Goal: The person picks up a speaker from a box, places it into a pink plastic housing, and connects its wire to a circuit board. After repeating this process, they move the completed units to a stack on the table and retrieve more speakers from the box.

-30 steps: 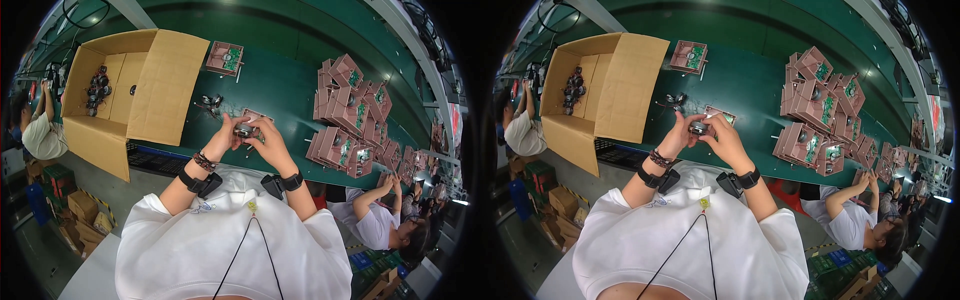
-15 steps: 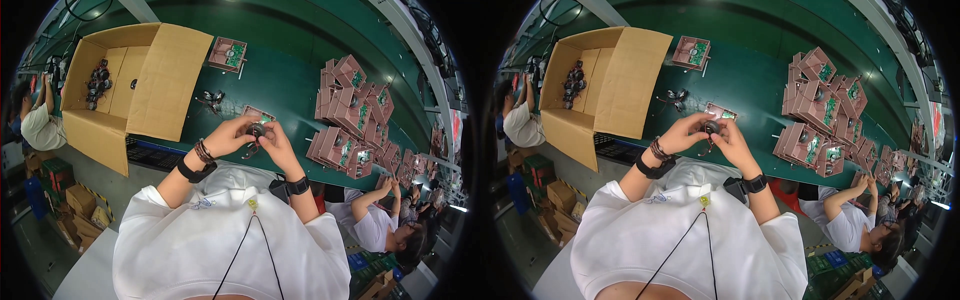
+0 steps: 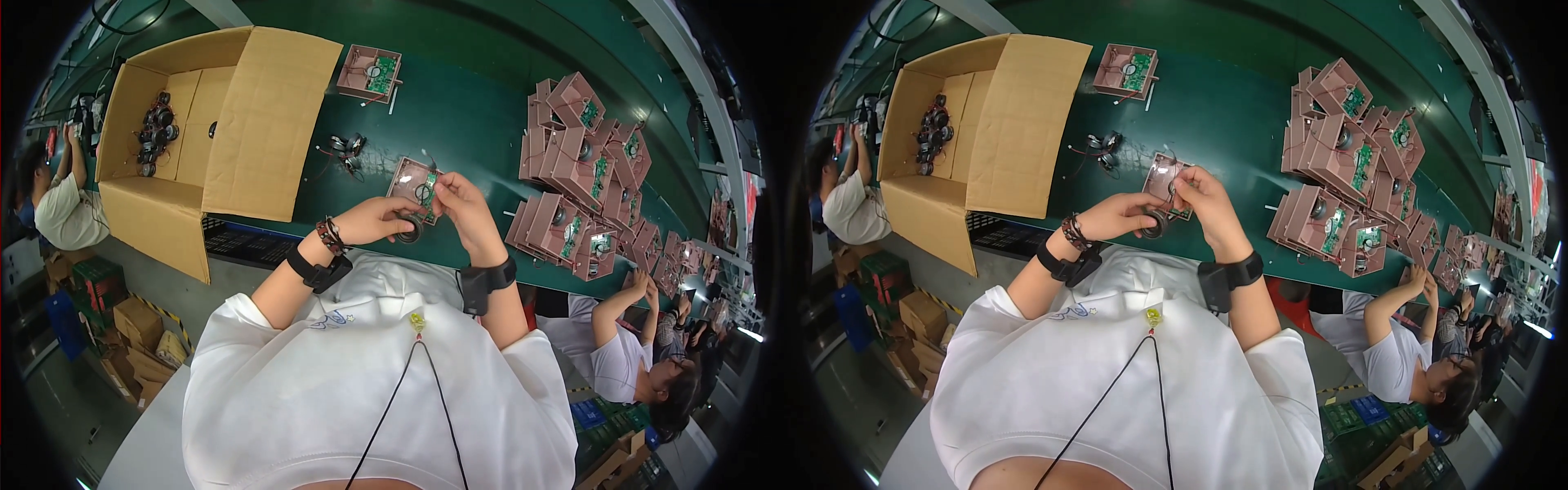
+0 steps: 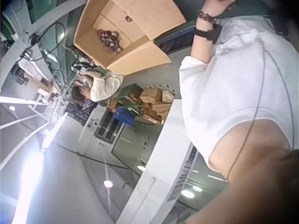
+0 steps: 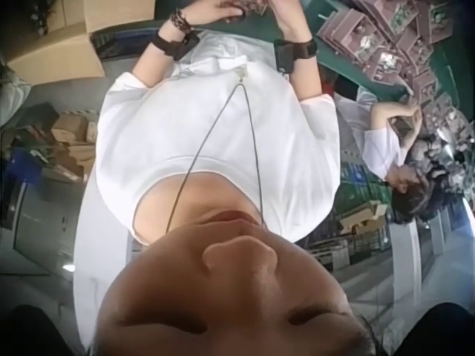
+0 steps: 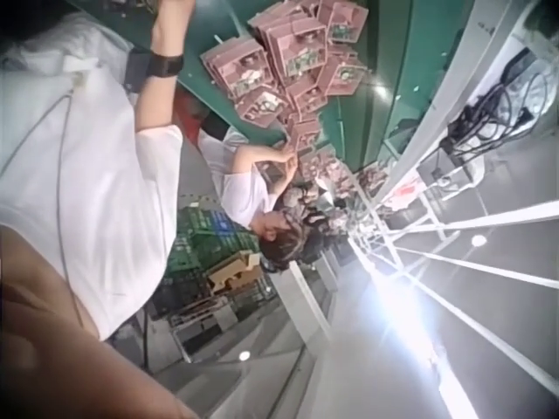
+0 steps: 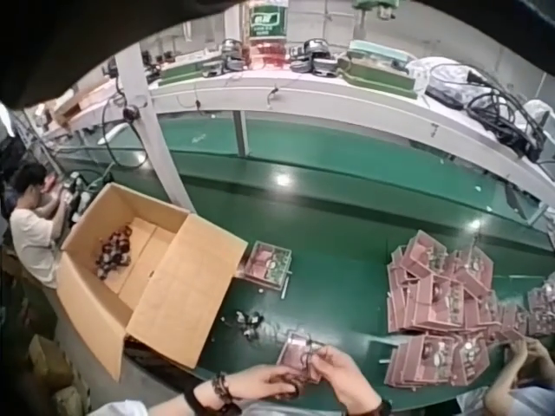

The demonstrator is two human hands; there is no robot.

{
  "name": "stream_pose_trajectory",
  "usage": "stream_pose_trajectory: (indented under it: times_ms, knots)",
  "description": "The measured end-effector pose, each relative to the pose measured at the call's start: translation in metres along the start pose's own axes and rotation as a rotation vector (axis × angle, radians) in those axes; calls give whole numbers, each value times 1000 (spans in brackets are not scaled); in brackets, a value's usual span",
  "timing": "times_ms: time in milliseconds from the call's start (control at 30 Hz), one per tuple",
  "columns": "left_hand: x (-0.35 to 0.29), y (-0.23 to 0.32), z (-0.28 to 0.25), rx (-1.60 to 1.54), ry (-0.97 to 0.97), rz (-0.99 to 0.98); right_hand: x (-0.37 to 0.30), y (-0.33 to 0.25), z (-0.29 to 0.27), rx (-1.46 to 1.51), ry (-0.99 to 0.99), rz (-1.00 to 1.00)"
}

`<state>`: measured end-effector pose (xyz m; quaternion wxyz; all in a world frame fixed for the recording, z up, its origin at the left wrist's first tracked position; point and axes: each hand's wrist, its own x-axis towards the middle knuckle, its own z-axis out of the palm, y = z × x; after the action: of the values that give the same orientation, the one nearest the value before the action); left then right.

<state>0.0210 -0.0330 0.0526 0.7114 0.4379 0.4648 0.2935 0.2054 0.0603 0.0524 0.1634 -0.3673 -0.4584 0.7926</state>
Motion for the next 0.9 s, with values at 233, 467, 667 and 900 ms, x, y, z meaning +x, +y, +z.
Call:
stream_pose_trajectory:
  times_ms: [233, 467, 667, 900]
  knots:
    - [2, -31, 0, -507, 159, 83, -11, 8, 26, 177, 187, -95]
    - [5, -43, -6, -755, 56, 78, -18, 2, 36, -588, -46, -364]
    - [11, -47, -17, -715, -4, 93, -15, 6, 38, -691, 64, -420]
    - [43, -52, -32, 304, 627, 40, 23, 37, 23, -827, 475, -505]
